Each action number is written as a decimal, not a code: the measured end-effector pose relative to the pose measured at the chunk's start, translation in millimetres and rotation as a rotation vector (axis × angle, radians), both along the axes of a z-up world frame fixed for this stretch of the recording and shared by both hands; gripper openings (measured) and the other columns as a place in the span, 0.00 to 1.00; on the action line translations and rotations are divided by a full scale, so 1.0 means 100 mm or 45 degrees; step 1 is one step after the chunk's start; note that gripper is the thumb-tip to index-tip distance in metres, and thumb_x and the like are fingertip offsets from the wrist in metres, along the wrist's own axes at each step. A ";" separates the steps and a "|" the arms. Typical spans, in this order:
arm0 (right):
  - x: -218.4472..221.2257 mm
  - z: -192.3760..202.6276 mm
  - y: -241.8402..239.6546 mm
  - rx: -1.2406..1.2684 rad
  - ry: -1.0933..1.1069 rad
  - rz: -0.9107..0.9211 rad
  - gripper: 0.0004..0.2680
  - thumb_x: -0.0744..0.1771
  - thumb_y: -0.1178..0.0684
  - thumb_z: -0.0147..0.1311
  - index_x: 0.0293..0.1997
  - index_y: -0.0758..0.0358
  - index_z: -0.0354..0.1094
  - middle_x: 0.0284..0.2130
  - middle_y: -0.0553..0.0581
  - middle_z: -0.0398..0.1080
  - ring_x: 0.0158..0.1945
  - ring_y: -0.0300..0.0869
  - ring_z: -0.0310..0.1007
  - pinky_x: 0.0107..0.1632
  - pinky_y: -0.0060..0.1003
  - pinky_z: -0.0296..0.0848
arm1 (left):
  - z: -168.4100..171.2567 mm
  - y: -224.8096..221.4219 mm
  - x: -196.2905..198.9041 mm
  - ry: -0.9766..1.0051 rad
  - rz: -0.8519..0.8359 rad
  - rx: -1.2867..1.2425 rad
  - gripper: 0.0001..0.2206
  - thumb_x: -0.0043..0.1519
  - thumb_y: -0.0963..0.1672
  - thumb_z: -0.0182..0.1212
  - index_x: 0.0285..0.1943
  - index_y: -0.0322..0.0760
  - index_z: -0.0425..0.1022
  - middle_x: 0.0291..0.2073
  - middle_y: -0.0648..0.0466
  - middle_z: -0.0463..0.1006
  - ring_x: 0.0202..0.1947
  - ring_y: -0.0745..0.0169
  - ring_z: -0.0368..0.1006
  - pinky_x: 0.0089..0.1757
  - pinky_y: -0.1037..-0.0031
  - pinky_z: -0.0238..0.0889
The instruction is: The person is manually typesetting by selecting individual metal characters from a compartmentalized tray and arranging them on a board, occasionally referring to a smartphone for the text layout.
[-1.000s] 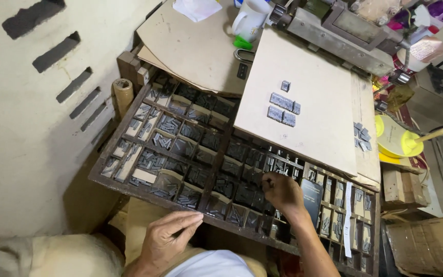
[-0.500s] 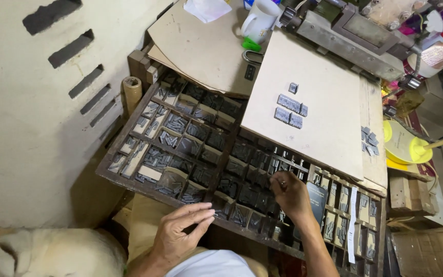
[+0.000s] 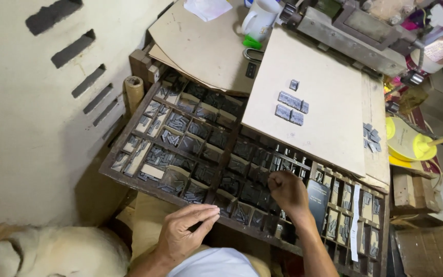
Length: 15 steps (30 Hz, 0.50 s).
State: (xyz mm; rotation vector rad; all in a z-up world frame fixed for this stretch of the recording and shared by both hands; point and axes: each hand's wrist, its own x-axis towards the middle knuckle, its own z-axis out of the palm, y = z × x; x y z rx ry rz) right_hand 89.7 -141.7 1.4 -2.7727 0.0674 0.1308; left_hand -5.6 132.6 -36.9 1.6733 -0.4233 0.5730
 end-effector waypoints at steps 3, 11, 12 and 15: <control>-0.21 0.07 0.02 0.396 -0.086 -0.202 0.08 0.67 0.49 0.56 0.46 0.57 0.78 0.44 0.54 0.80 0.49 0.45 0.78 0.51 0.40 0.78 | 0.00 0.03 0.02 0.051 0.035 -0.012 0.09 0.56 0.40 0.73 0.45 0.39 0.86 0.42 0.50 0.87 0.40 0.62 0.86 0.47 0.74 0.84; -0.79 -0.10 0.01 1.943 -0.026 -0.387 0.08 0.65 0.65 0.58 0.48 0.73 0.76 0.38 0.68 0.78 0.33 0.45 0.72 0.35 0.35 0.75 | 0.14 -0.11 0.07 -0.232 -0.065 -0.018 0.14 0.55 0.35 0.74 0.49 0.36 0.83 0.42 0.48 0.87 0.40 0.60 0.86 0.47 0.76 0.83; -0.83 -0.07 0.04 1.944 -0.020 -0.381 0.08 0.65 0.65 0.58 0.48 0.73 0.76 0.38 0.68 0.78 0.33 0.45 0.72 0.35 0.35 0.75 | 0.20 -0.12 0.06 -0.232 -0.057 -0.016 0.14 0.55 0.35 0.74 0.49 0.36 0.83 0.42 0.48 0.87 0.40 0.60 0.86 0.47 0.76 0.83; -0.95 -0.02 0.12 1.955 -0.058 -0.359 0.08 0.65 0.65 0.58 0.48 0.75 0.75 0.37 0.71 0.78 0.30 0.47 0.72 0.34 0.35 0.75 | 0.32 -0.15 0.02 -0.266 -0.071 0.033 0.17 0.57 0.36 0.74 0.55 0.36 0.79 0.44 0.49 0.86 0.39 0.63 0.86 0.46 0.76 0.83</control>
